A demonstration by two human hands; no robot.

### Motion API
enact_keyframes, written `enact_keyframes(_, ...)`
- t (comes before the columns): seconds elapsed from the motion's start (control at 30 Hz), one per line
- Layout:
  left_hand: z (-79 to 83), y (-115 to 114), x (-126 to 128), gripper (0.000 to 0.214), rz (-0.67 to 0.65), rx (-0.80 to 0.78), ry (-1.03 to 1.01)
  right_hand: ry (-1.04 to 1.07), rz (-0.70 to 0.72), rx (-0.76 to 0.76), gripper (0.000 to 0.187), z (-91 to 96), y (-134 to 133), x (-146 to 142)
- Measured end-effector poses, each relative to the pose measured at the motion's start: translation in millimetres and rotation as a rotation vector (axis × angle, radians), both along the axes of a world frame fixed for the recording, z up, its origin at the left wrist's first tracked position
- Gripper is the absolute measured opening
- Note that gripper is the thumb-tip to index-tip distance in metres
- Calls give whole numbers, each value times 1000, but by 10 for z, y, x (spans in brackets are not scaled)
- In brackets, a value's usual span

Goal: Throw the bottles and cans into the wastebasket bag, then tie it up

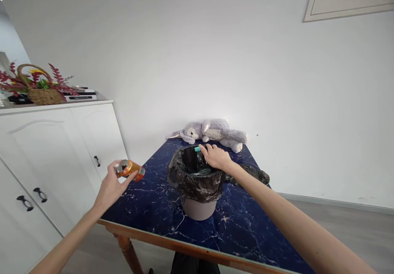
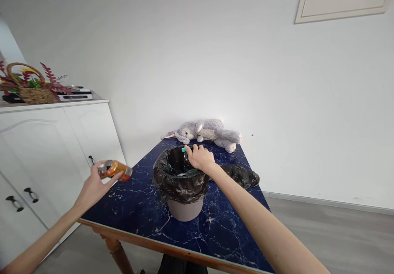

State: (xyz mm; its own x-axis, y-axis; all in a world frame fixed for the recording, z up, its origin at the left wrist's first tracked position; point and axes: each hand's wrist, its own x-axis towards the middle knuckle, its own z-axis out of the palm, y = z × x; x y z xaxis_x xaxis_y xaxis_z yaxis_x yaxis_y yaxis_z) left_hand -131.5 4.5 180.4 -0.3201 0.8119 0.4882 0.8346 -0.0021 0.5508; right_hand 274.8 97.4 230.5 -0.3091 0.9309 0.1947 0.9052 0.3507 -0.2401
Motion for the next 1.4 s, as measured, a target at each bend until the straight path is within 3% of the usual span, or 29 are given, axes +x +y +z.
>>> enact_keyframes(0.1, 493, -117, 581, 85, -204, 336, -175, 31, 25, 0, 50, 0, -3, 4)
enact_keyframes(0.23, 975, -233, 1326, 77, -507, 354, -211, 117, 48, 5, 49, 14, 3, 20)
enact_keyframes(0.33, 1073, -162, 1728, 74, -624, 222, -74, 240, 42, 12, 58, 53, 35, 51)
enact_keyframes(0.47, 970, 77, 2036, 72, -722, 75, 113, 398, 47, 30, 73, 131, 25, 134)
enact_keyframes(0.63, 825, 119, 1954, 56, -786, 19, 198, 565, 97, 24, 64, 85, -193, 351)
enact_keyframes(0.77, 618, 81, 1509, 57, -573, -2, 27, 860, 62, -131, 60, -232, -361, 584)
enact_keyframes(0.83, 455, 114, 1271, 67, -443, -161, -164, 1025, -40, -321, 59, -436, -397, 673)
enact_keyframes(0.9, 296, 157, 1101, 77, -397, -411, -434, 1199, -144, -571, 57, -604, -399, 733)
enact_keyframes(0.97, 182, 188, 1031, 83, -489, -621, -742, 1354, -184, -792, 52, -690, -375, 771)
enact_keyframes(1.03, 141, 207, 1056, 80, -627, -691, -998, 1486, -157, -912, 43, -682, -336, 799)
enact_keyframes(1.17, 257, 250, 1242, 55, -697, -571, -1144, 1644, -35, -918, 21, -494, -255, 831)
enact_keyframes(1.27, 447, 312, 1375, 36, -637, -451, -1145, 1662, 26, -881, 8, -334, -214, 816)
enact_keyframes(1.4, 758, 401, 1526, 17, -531, -246, -1205, 1727, 49, -793, 17, -129, -162, 774)
